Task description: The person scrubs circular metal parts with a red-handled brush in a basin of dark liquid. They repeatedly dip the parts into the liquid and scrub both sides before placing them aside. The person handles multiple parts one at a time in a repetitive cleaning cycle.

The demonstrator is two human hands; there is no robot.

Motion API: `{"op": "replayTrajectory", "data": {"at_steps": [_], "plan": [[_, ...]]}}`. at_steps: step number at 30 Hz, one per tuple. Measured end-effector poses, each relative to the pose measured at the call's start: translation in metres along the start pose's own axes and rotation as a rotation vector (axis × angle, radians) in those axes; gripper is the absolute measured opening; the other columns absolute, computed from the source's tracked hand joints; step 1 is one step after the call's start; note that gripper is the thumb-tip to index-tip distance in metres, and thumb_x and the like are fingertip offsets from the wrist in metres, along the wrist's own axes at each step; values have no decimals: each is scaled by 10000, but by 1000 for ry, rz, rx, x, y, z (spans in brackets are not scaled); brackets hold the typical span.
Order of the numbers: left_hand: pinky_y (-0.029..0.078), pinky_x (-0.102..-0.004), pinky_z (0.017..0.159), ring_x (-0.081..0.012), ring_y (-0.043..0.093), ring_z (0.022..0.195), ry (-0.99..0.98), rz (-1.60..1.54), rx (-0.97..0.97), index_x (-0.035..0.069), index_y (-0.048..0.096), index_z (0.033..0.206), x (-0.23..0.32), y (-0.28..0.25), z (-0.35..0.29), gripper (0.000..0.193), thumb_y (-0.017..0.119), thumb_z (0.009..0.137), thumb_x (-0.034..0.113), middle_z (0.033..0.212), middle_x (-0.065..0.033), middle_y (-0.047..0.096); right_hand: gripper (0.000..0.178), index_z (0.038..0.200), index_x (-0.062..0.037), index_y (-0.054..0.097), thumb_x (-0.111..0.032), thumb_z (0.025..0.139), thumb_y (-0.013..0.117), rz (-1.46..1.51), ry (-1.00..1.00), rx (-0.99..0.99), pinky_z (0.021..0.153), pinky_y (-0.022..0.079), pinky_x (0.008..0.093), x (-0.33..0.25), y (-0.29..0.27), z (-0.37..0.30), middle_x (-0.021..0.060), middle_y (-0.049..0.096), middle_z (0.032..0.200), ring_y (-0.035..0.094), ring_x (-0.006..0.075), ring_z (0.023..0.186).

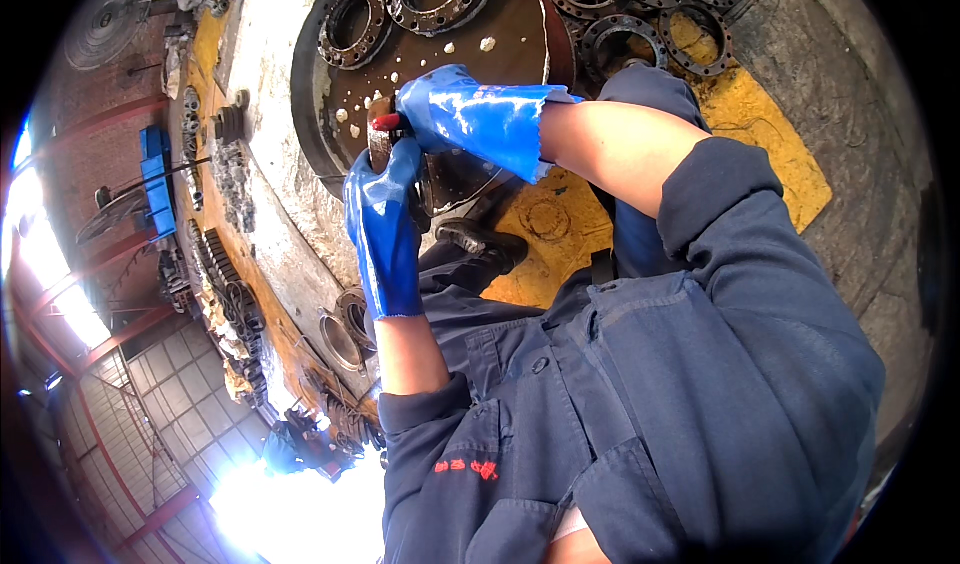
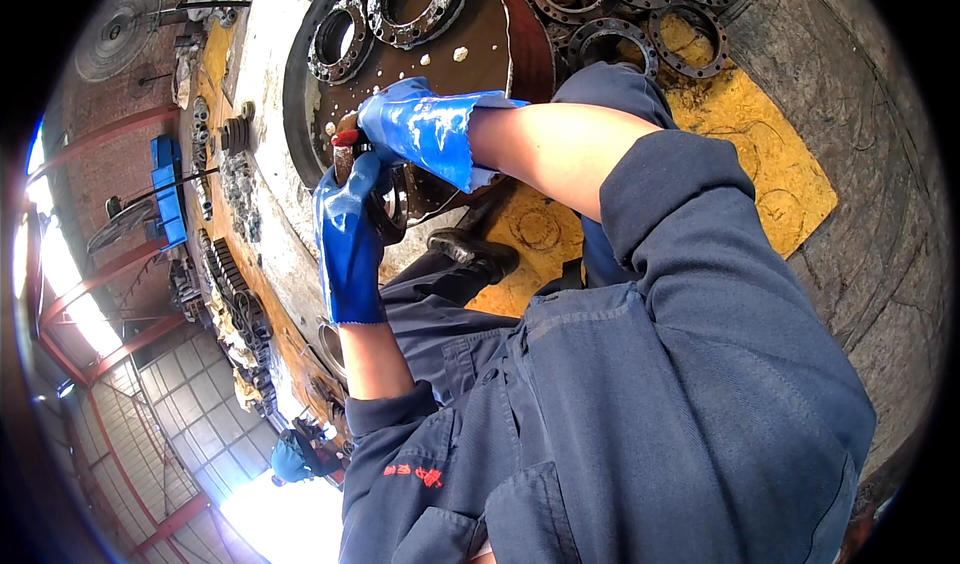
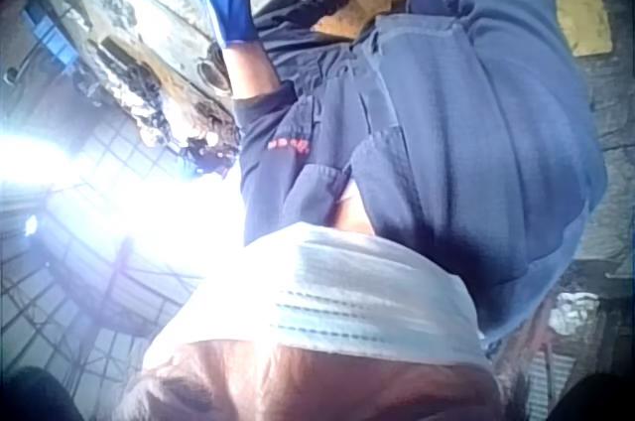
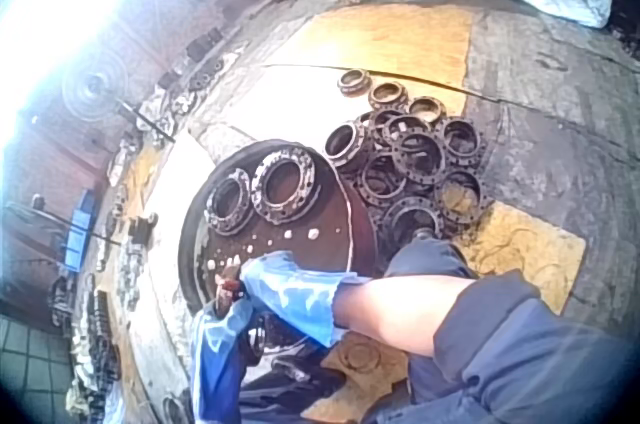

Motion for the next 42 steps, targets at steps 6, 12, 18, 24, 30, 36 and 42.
{"op": "replayTrajectory", "data": {"at_steps": [6, 12, 18, 24, 30, 36, 42], "plan": [[401, -281, 669, -106, 543, 723, 10, 13, -1, 14, 723, 1066, 2, 0, -2, 325, 707, 928, 307, 830, -13, 647, 309, 1135, -152, 798, -316, 877, 760, 5, 33, 4, 813, 616, 366, 0, 4, 5, 70, 798, 941, 787, 249, 854], [433, -284, 715, -109, 564, 769, 3, -30, -12, 2, 717, 1117, -2, 0, -1, 321, 705, 940, 270, 869, -20, 665, 308, 1135, -152, 798, -313, 874, 762, 28, 11, -7, 820, 614, 369, -2, -1, -4, 71, 799, 949, 785, 250, 875], [453, -284, 742, -110, 581, 792, -7, -55, -23, -10, 714, 1149, 1, 2, 1, 338, 706, 942, 258, 894, -26, 681, 342, 1135, -143, 799, -335, 852, 776, -1, -9, 11, 846, 604, 385, -2, -10, -10, 85, 798, 962, 781, 269, 910], [453, -277, 743, -110, 583, 795, -12, -42, -28, -18, 710, 1152, 3, 1, -2, 347, 710, 940, 258, 897, -30, 684, 355, 1139, -144, 799, -339, 844, 777, -10, -12, 11, 854, 602, 391, -1, -1, -1, 93, 796, 975, 777, 281, 929], [462, -282, 753, -114, 587, 799, -3, -73, -25, -24, 705, 1156, -3, 0, 1, 347, 713, 944, 251, 909, -34, 688, 344, 1133, -152, 802, -335, 843, 775, 7, -45, 60, 858, 601, 401, 2, 5, 1, 98, 796, 999, 775, 291, 947], [445, -281, 722, -112, 575, 767, -4, -72, -26, -5, 711, 1113, 1, 0, -2, 314, 715, 941, 258, 868, -24, 669, 331, 1112, -152, 805, -338, 839, 774, 12, -28, 35, 866, 596, 409, 2, 5, 3, 99, 796, 1000, 773, 304, 952], [418, -281, 684, -108, 555, 726, -32, -31, -17, 14, 713, 1056, 5, 1, -2, 287, 720, 935, 275, 819, -12, 643, 327, 1092, -147, 806, -345, 834, 771, -2, -9, 38, 861, 599, 404, 2, 5, 5, 102, 796, 990, 773, 310, 945]]}}
Point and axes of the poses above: each hand's wrist, its own z-axis towards the middle knuckle, its own y-axis out of the palm, x = y × z, the point moved 1 cm from there along z, towards the middle knuckle
